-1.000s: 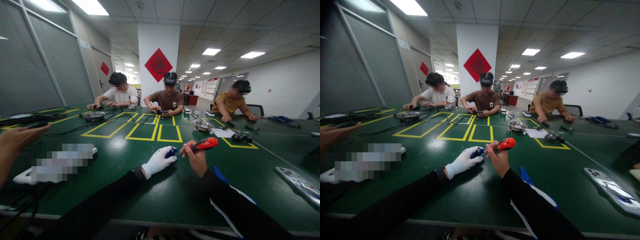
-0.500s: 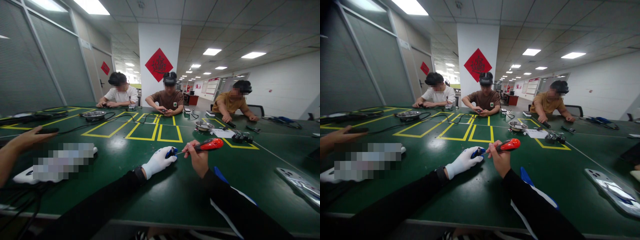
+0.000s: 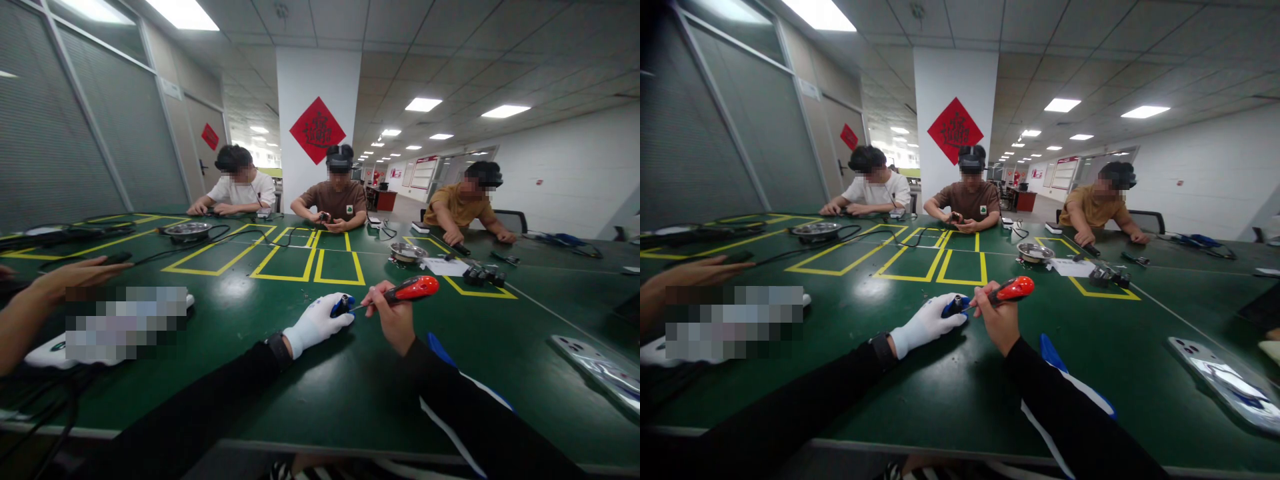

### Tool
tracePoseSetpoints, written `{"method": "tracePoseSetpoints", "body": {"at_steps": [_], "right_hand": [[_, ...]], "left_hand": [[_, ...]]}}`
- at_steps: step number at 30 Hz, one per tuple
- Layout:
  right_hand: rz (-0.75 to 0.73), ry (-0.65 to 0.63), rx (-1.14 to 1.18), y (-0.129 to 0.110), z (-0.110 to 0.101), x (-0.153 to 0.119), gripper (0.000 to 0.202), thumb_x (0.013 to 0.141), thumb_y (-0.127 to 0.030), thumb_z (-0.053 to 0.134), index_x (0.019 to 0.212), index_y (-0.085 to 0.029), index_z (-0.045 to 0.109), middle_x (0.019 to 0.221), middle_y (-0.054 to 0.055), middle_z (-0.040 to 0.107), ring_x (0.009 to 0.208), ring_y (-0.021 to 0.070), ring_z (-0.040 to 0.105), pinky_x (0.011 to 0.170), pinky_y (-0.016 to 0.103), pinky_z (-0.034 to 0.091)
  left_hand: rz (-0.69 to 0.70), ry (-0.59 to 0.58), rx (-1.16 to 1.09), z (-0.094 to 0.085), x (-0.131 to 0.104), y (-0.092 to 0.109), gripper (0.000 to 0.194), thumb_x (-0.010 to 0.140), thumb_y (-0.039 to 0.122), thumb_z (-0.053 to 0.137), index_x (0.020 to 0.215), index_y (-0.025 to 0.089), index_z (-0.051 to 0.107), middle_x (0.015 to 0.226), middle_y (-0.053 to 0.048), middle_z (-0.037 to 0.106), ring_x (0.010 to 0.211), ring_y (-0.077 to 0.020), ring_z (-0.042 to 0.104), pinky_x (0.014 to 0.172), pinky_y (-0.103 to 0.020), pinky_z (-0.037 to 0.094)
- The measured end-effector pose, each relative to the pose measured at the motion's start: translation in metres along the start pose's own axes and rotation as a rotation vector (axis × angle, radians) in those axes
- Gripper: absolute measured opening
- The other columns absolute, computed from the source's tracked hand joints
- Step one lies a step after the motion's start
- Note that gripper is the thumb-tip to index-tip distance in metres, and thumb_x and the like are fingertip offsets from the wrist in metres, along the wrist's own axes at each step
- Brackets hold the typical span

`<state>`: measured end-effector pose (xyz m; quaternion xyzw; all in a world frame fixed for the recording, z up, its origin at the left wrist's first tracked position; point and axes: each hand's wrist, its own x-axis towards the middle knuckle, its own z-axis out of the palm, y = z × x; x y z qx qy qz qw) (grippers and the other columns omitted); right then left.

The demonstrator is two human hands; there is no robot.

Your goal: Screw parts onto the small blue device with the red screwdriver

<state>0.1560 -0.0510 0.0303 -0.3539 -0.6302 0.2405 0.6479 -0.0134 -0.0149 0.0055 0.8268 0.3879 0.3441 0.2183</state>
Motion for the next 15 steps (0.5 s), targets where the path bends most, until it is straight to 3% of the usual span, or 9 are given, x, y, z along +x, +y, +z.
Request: {"method": "tracePoseSetpoints", "body": {"at_steps": [6,11,15], "right_hand": [[-0.001,0.007,-0.011,-0.001,0.0002,0.0001,0.025,0.086,-0.034,0.055,0.067,-0.018,0.057,0.056,-0.002,0.058,0.048,0.011,0.054,0.054,0.026,0.045],[0.003,-0.004,0.001,-0.0011,0.0011,0.0001,0.025,0.086,-0.033,0.056,0.066,-0.018,0.056,0.055,-0.003,0.058,0.046,0.0106,0.054,0.054,0.026,0.045],[0.018,-0.022,0.001,-0.0008,0.002,-0.0005,0.025,0.086,-0.034,0.056,0.066,-0.019,0.055,0.056,-0.003,0.058,0.046,0.0106,0.054,0.053,0.026,0.044]], "left_hand": [[0.018,-0.002,-0.011,-0.0006,-0.0003,0.0005,0.036,0.081,0.041,0.053,0.11,0.021,0.06,0.103,-0.004,0.065,0.091,-0.0199,0.06,0.081,-0.029,0.047],[-0.021,-0.032,-0.04,0.0011,-0.0003,-0.0023,0.043,0.077,0.044,0.058,0.113,0.019,0.059,0.098,-0.004,0.066,0.076,-0.0176,0.061,0.075,-0.03,0.048],[-0.003,-0.015,-0.039,0.0031,0.0013,-0.0059,0.045,0.071,0.039,0.066,0.111,0.019,0.06,0.102,-0.004,0.065,0.089,-0.0205,0.061,0.08,-0.03,0.047]]}}
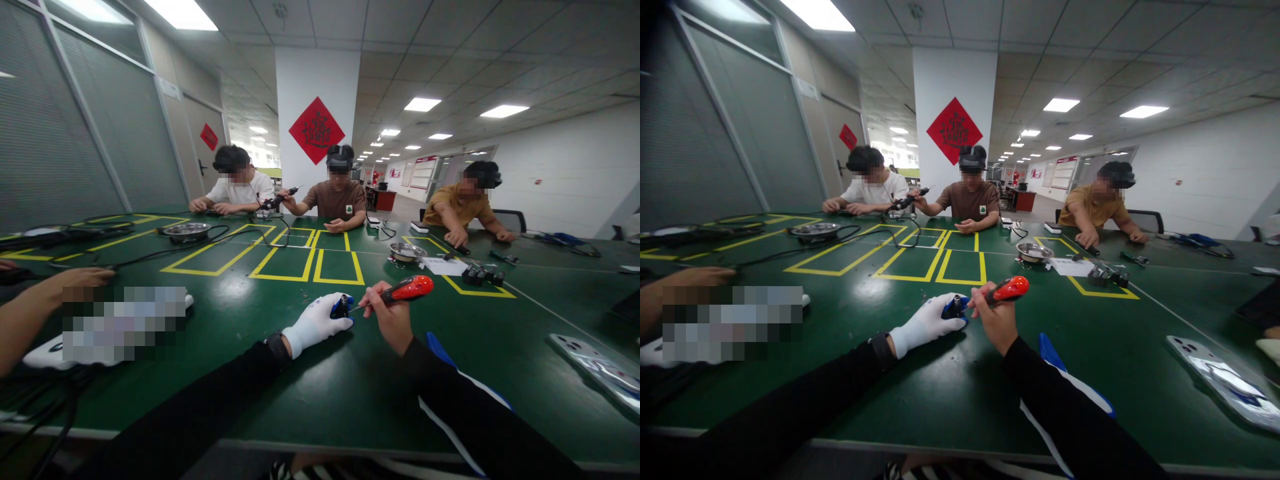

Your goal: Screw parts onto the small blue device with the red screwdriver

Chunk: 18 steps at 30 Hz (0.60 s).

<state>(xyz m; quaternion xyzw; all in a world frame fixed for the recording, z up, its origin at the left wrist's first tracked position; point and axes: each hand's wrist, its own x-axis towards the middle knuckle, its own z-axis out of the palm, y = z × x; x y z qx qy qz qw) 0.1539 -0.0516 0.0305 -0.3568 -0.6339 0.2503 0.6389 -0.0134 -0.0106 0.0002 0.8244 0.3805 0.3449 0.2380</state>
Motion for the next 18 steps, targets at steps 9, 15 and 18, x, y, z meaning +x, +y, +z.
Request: {"method": "tracePoseSetpoints", "body": {"at_steps": [9,15,18], "right_hand": [[-0.01,0.015,0.001,0.0022,-0.0009,-0.0003,0.024,0.086,-0.034,0.056,0.067,-0.019,0.055,0.055,-0.003,0.057,0.046,0.0106,0.054,0.053,0.026,0.044],[-0.018,0.014,0.004,0.0029,-0.001,0.0002,0.025,0.086,-0.035,0.056,0.067,-0.019,0.055,0.057,-0.003,0.058,0.046,0.0106,0.054,0.053,0.026,0.044],[-0.011,0.009,0.003,0.0016,-0.001,-0.0003,0.025,0.086,-0.035,0.056,0.067,-0.019,0.055,0.057,-0.003,0.059,0.046,0.0106,0.054,0.053,0.025,0.044]], "left_hand": [[-0.017,-0.001,0.01,-0.0008,-0.0016,0.0023,0.043,0.075,0.041,0.061,0.112,0.02,0.059,0.1,-0.004,0.065,0.083,-0.0192,0.061,0.076,-0.03,0.048],[-0.014,-0.006,0.002,-0.0021,-0.0027,0.0077,0.04,0.079,0.036,0.056,0.115,0.019,0.058,0.098,-0.005,0.065,0.078,-0.0182,0.061,0.073,-0.029,0.049],[-0.013,-0.006,-0.006,-0.0021,-0.0024,0.0079,0.04,0.079,0.035,0.056,0.115,0.019,0.058,0.098,-0.005,0.065,0.077,-0.0182,0.061,0.073,-0.03,0.049]]}}
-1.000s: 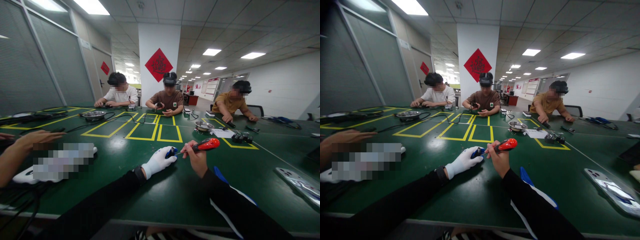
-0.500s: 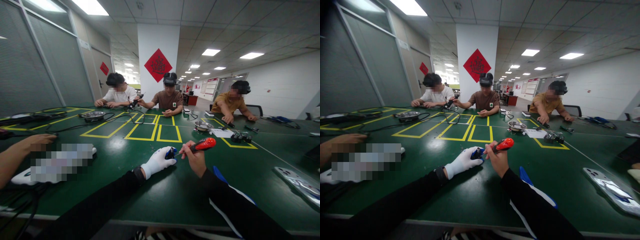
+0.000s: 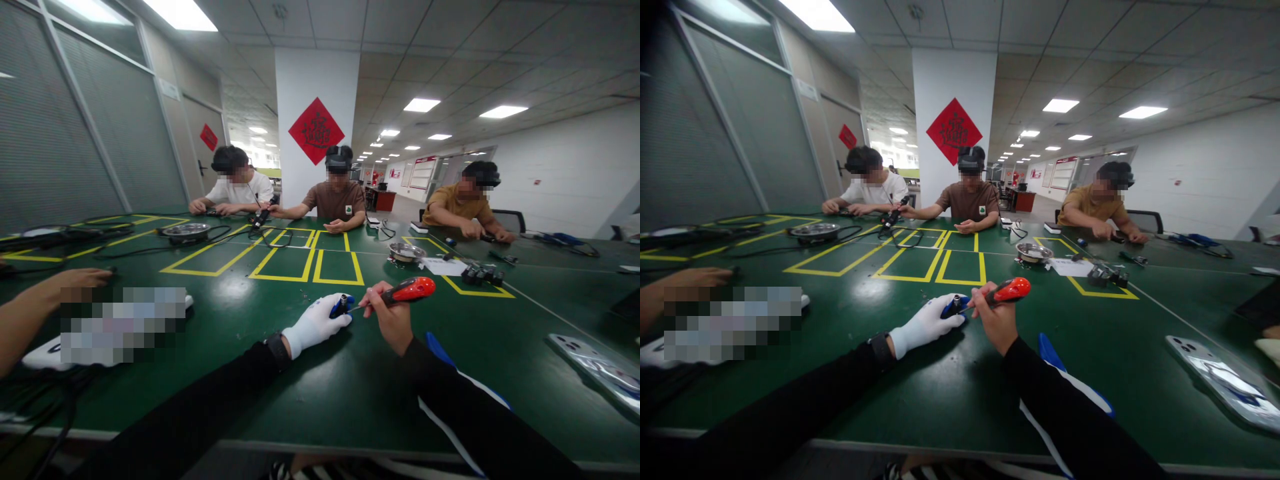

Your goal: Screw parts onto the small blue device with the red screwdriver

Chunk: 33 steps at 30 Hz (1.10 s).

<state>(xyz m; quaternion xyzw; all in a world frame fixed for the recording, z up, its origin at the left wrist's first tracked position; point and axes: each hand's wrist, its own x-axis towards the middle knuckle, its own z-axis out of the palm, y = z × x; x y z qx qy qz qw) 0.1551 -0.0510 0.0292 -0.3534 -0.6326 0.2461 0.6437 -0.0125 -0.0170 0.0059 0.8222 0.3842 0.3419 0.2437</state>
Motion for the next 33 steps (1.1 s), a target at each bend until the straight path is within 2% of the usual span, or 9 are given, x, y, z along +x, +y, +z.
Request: {"method": "tracePoseSetpoints", "body": {"at_steps": [9,15,20,33], "right_hand": [[0.005,-0.023,-0.032,-0.0025,-0.0002,-0.0003,0.024,0.086,-0.034,0.056,0.067,-0.019,0.056,0.057,-0.003,0.058,0.047,0.0111,0.054,0.055,0.026,0.045],[0.01,-0.02,-0.022,0.0,-0.0001,-0.0004,0.025,0.086,-0.035,0.056,0.067,-0.019,0.055,0.056,-0.003,0.059,0.047,0.0113,0.055,0.056,0.027,0.046],[0.011,-0.014,-0.015,0.0007,0.0,-0.0006,0.025,0.086,-0.035,0.055,0.067,-0.019,0.055,0.06,-0.001,0.062,0.047,0.0106,0.054,0.056,0.026,0.046],[-0.008,0.005,0.001,0.001,0.0,-0.0008,0.024,0.085,-0.036,0.056,0.067,-0.019,0.055,0.062,-0.001,0.063,0.048,0.011,0.054,0.054,0.026,0.046]], "left_hand": [[-0.038,-0.027,-0.064,0.0021,0.0,-0.0039,0.049,0.074,0.036,0.062,0.119,0.018,0.055,0.098,-0.005,0.066,0.07,-0.0165,0.061,0.067,-0.029,0.05],[-0.007,-0.002,-0.03,0.0006,-0.0003,-0.0015,0.043,0.076,0.04,0.06,0.113,0.018,0.059,0.099,-0.005,0.066,0.081,-0.0196,0.062,0.075,-0.03,0.049],[-0.011,-0.006,-0.024,0.0006,0.0004,-0.0013,0.042,0.079,0.039,0.057,0.115,0.018,0.059,0.106,-0.006,0.065,0.09,-0.0208,0.061,0.083,-0.032,0.048],[-0.02,-0.039,-0.07,-0.0002,0.0008,-0.0035,0.046,0.08,0.039,0.055,0.121,0.018,0.055,0.106,-0.005,0.066,0.077,-0.0164,0.063,0.076,-0.029,0.05]]}}
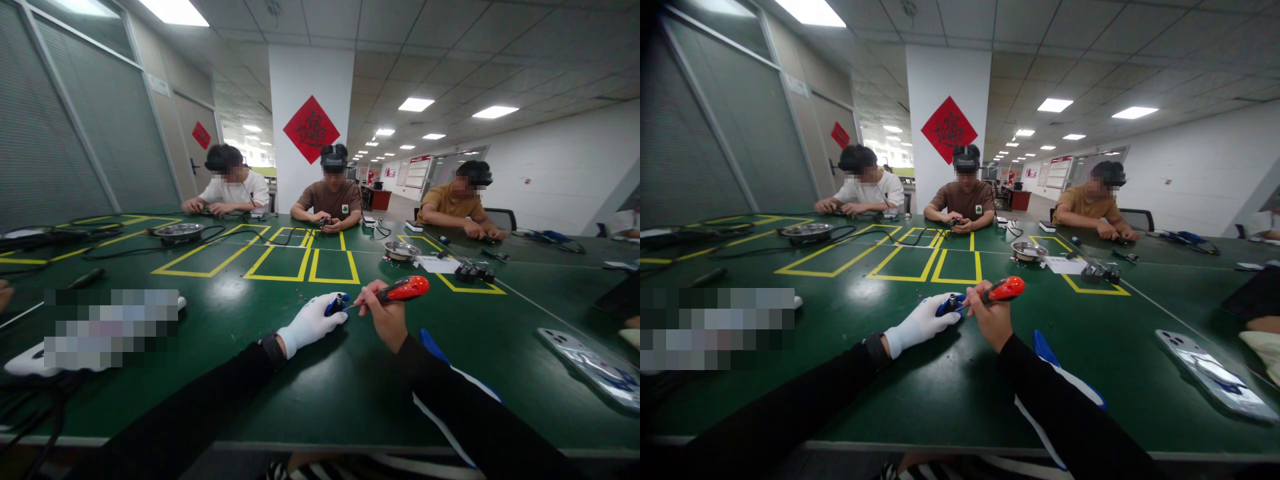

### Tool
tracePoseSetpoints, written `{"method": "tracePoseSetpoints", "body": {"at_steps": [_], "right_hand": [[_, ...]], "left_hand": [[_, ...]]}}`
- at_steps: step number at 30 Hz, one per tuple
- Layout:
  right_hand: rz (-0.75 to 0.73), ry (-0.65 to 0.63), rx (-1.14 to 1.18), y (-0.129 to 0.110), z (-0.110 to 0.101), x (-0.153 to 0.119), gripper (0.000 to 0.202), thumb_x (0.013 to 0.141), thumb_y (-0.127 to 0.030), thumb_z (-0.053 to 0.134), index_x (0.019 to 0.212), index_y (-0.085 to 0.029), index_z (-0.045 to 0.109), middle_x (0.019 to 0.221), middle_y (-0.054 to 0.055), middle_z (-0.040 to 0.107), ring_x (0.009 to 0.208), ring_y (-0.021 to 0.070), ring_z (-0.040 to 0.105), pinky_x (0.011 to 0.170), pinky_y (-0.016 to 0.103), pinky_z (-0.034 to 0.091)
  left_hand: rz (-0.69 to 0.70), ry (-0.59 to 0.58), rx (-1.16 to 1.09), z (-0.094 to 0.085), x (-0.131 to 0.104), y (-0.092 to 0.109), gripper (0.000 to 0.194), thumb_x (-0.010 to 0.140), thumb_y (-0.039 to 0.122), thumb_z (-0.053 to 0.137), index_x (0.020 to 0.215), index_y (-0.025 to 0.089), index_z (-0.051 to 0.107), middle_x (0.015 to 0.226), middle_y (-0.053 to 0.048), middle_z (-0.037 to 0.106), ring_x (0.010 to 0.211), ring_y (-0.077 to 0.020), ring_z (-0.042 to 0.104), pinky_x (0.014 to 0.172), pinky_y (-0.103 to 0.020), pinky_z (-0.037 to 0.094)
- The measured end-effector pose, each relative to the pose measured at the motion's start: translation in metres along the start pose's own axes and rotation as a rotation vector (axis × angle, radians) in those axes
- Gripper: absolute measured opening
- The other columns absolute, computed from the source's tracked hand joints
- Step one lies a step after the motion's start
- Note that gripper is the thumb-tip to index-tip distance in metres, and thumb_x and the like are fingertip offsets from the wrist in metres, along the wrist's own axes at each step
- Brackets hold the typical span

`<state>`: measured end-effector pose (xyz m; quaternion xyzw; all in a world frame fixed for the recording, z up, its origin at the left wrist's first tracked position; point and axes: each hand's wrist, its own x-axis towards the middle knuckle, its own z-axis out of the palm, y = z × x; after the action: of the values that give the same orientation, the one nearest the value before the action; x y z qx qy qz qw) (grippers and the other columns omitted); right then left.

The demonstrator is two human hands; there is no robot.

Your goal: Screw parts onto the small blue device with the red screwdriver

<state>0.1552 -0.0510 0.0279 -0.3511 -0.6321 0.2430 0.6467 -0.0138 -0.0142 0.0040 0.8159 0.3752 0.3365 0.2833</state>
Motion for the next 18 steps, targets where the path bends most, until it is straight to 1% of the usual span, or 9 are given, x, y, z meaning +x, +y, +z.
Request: {"method": "tracePoseSetpoints", "body": {"at_steps": [5,8,10,13,18], "right_hand": [[0.002,-0.025,0.002,-0.0003,-0.0001,0.0003,0.023,0.086,-0.034,0.056,0.068,-0.019,0.055,0.061,-0.001,0.062,0.049,0.0111,0.054,0.057,0.027,0.046],[0.008,-0.027,-0.001,-0.0004,-0.0003,-0.0002,0.023,0.086,-0.034,0.055,0.068,-0.019,0.055,0.061,-0.001,0.062,0.048,0.0107,0.054,0.058,0.027,0.046],[0.009,-0.024,-0.004,-0.0006,-0.0004,-0.0002,0.023,0.086,-0.034,0.055,0.068,-0.019,0.055,0.059,-0.002,0.061,0.048,0.0108,0.054,0.057,0.027,0.045],[0.004,-0.024,-0.007,-0.0011,-0.0005,0.0,0.023,0.086,-0.033,0.055,0.068,-0.019,0.056,0.056,-0.003,0.057,0.048,0.011,0.054,0.057,0.027,0.045],[0.005,-0.033,-0.016,-0.0018,-0.001,0.0,0.023,0.086,-0.032,0.055,0.067,-0.019,0.055,0.056,-0.003,0.056,0.048,0.0109,0.053,0.056,0.026,0.044]], "left_hand": [[-0.026,-0.025,0.0,0.0012,0.0002,-0.0015,0.047,0.08,0.041,0.054,0.121,0.018,0.054,0.103,-0.006,0.066,0.063,-0.0134,0.061,0.066,-0.028,0.05],[-0.036,-0.038,-0.014,0.0025,0.0006,-0.0034,0.047,0.081,0.041,0.054,0.121,0.017,0.054,0.098,-0.005,0.067,0.059,-0.013,0.06,0.062,-0.027,0.049],[-0.029,-0.024,-0.009,0.0032,0.0011,-0.0054,0.048,0.078,0.039,0.057,0.121,0.018,0.054,0.1,-0.006,0.067,0.064,-0.0144,0.061,0.065,-0.027,0.05],[0.003,0.015,0.01,0.0036,0.0016,-0.0078,0.051,0.074,0.035,0.063,0.122,0.019,0.055,0.108,-0.007,0.065,0.079,-0.0183,0.063,0.075,-0.03,0.05],[0.039,0.025,0.039,0.0034,0.0019,-0.0089,0.05,0.074,0.034,0.064,0.12,0.019,0.056,0.11,-0.006,0.065,0.094,-0.022,0.062,0.086,-0.033,0.048]]}}
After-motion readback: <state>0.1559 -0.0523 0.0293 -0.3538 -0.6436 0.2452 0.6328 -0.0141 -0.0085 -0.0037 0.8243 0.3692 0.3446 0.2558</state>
